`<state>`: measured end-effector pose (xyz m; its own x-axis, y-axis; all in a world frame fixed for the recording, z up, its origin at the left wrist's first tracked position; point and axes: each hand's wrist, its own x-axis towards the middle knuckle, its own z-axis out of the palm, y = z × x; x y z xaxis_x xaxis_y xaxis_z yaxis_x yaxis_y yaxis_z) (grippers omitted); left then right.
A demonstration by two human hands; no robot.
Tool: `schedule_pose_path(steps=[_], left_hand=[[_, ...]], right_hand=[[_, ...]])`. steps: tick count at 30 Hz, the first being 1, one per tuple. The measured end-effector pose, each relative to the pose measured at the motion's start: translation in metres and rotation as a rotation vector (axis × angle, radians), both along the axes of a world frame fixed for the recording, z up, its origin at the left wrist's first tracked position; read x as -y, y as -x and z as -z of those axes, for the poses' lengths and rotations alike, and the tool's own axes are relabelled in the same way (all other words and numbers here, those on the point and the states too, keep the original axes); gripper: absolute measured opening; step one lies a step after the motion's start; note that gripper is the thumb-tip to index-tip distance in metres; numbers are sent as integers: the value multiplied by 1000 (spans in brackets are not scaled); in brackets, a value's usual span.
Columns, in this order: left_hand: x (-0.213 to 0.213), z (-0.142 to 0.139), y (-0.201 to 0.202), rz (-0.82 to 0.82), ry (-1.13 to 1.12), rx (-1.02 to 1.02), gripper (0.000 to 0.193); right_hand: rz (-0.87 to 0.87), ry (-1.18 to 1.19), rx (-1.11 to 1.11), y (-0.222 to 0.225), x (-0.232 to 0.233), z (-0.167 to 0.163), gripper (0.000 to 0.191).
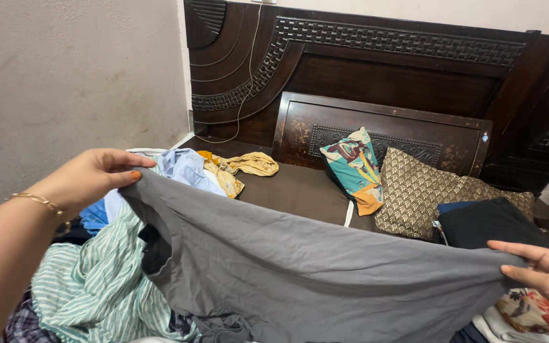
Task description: The person folds a black t-shirt, then a gray t-shirt, and finally a white t-shirt on a bed. Each shirt is smoothed, folded in half, and then folded again into a compact rectangle before being placed on a growing stack.
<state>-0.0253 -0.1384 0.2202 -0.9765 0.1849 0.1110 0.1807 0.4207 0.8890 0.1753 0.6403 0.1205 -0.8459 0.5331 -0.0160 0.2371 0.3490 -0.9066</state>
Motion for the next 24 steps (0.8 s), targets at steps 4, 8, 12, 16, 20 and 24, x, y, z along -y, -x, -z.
schedule_pose_path(steps=[4,8,12,16,20,24], left_hand=[[-7,-11,-6,-177,99,-164,27],[-47,-8,8,-273,532,-381,22],[-89,-36,37,-344,627,-418,17],[-117,-108,61,-393,63,-671,2],[-135,-153,63,-194,-384,-777,9],[-125,-115,76,-111,-213,-881,11]], right_hand=[[150,-62,-153,7,5,-6,42],[309,-269,-50,35,39,-12,29],[270,-326,-151,77,55,-53,23],[219,-338,-473,120,46,-125,21],[23,-443,-585,134,40,-154,13],[85,-289,-563,134,24,-109,18]])
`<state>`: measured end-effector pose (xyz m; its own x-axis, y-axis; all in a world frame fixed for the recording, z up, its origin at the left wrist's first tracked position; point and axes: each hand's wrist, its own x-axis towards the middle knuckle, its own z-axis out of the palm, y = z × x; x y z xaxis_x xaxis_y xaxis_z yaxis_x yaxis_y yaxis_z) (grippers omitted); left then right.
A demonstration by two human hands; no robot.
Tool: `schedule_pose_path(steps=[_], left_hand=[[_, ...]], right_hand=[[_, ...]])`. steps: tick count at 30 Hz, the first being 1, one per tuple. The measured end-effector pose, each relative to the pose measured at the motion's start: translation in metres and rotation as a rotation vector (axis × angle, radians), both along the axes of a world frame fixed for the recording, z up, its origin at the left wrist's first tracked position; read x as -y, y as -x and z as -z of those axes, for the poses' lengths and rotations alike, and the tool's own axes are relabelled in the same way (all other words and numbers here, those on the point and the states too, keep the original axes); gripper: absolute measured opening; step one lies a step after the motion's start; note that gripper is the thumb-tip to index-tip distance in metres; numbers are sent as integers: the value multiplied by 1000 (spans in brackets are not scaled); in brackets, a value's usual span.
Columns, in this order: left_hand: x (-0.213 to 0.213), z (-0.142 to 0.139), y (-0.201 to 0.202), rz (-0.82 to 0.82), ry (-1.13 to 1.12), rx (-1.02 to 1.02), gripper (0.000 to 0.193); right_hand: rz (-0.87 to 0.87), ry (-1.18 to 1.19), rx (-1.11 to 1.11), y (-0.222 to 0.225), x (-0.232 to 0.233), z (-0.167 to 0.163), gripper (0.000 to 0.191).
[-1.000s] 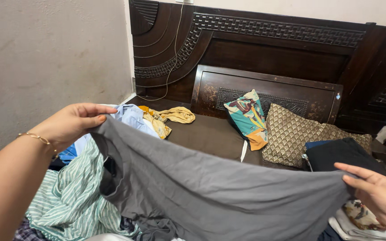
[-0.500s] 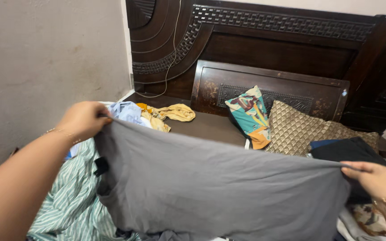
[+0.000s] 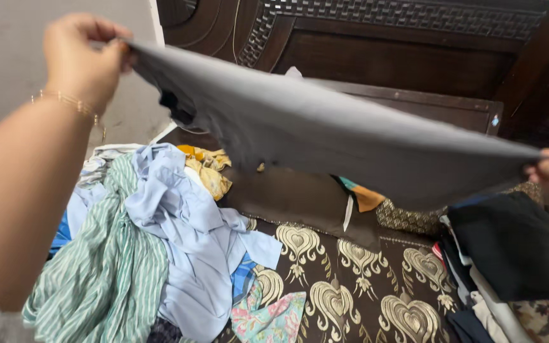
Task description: The person folds a black t-shirt, then a gray t-shirt, and finally a white t-shirt on a bed. Each shirt is smoothed, folded in half, and then folded again into a compact rectangle before being placed on a growing stack.
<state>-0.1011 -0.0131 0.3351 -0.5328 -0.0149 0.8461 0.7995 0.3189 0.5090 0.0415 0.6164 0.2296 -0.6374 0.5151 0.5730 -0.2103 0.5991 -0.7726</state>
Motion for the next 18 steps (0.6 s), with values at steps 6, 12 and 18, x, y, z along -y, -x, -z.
schedule_pose_path(steps=[6,12,18], left_hand=[[33,151,5,-276,334,306,14],[54,320,-25,-267,284,617,14],[76,391,-46,-359,419,800,18]], right_hand=[[191,205,217,-41,13,127,28],[337,-287,725,-81,28,236,21],[-18,109,1063,-89,16,276,20]])
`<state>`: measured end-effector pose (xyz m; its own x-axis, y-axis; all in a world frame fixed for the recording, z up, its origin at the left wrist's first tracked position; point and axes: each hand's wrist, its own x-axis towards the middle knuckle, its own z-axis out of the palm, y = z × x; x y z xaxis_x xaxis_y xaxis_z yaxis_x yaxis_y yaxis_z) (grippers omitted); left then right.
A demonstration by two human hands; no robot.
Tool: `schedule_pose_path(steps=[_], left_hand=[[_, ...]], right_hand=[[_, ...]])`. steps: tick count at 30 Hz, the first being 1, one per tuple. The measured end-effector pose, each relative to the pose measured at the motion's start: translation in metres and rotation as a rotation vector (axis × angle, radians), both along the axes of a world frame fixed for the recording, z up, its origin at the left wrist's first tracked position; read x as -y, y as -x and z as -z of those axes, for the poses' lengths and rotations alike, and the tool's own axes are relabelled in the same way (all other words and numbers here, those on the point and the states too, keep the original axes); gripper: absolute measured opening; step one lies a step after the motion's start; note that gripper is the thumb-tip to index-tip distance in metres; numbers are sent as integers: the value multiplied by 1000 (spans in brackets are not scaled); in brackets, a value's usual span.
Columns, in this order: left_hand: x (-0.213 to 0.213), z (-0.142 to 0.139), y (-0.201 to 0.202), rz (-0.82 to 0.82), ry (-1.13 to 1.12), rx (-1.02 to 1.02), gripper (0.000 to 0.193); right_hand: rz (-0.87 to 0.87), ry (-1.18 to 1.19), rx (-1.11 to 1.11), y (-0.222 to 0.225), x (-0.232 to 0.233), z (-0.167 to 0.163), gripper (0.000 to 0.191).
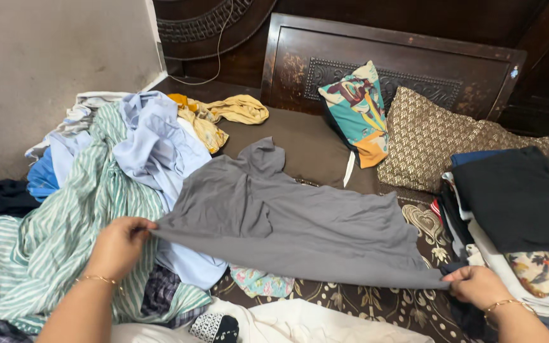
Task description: The person folds a black t-shirt, then a gray t-shirt, and finally a white t-shirt on a bed. Each shirt is smoothed, folded in half, and then folded again into a compact rectangle before being placed on a growing stack.
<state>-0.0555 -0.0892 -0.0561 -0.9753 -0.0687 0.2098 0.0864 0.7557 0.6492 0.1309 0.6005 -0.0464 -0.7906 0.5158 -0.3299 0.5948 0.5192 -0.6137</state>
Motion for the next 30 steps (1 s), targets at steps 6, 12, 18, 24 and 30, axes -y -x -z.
schedule_pose_path(steps=[6,12,18,24,30], left_hand=[[15,-3,-5,-35,164,23,16],[17,-13,-9,-185,517,554,28],[-18,-37,-20,-216,707,537,36],[-62,-39,-10,251,456,128,27],[-28,-7,17,62,456,400,32]], right_hand=[[114,180,217,-2,5,1,28],[80,132,462,-4,1,14,36],[-298,-187,476,21,23,13,44],[-585,-116,82,82,122,31,29],[-372,-469,88,146,177,47,51]])
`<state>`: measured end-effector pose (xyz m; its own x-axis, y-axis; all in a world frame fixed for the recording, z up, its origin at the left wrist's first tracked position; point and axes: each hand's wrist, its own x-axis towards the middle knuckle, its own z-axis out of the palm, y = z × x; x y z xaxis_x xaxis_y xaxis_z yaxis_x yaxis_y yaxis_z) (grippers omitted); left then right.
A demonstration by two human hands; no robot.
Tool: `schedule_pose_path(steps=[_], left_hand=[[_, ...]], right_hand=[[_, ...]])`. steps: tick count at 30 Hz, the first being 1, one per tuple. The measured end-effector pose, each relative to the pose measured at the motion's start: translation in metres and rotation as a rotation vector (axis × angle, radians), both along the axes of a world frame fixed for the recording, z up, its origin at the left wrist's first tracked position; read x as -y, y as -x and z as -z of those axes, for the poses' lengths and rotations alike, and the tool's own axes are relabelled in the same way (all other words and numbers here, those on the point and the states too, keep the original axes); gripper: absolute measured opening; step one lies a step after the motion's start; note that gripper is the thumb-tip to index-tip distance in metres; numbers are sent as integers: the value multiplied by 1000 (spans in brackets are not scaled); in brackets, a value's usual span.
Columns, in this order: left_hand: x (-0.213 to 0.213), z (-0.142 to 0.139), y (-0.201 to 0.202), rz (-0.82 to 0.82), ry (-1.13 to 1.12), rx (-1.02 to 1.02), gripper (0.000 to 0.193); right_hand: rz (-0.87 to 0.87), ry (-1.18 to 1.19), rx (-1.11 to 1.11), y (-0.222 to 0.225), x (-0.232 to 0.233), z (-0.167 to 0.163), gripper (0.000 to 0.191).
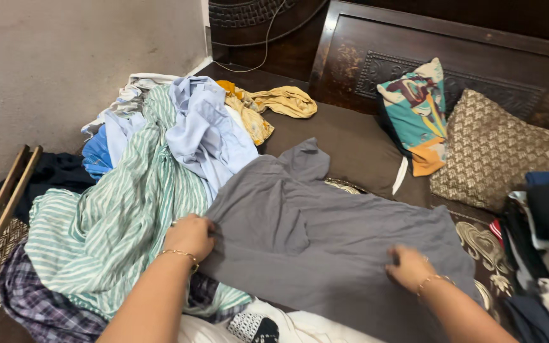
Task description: The person folds a black t-shirt, then a gray t-shirt, and finally a white t-shirt on a bed. Each shirt is smoothed, folded in half, and then folded again into a compact rectangle before being placed on a growing stack.
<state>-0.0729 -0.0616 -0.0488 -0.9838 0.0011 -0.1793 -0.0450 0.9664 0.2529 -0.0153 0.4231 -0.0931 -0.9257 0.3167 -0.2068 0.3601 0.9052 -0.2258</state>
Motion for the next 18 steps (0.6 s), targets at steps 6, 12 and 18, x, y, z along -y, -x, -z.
schedule_pose_path(steps=[6,12,18], left_hand=[[16,10,18,-79,-84,-71,38],[25,7,28,-35,-117,13,43],[30,17,32,-47,-125,54,30]], right_hand=[[-154,373,-341,106,125,-18,45],[-577,181,-410,162,240,-39,61],[-615,-66,-212,185,262,-55,42]])
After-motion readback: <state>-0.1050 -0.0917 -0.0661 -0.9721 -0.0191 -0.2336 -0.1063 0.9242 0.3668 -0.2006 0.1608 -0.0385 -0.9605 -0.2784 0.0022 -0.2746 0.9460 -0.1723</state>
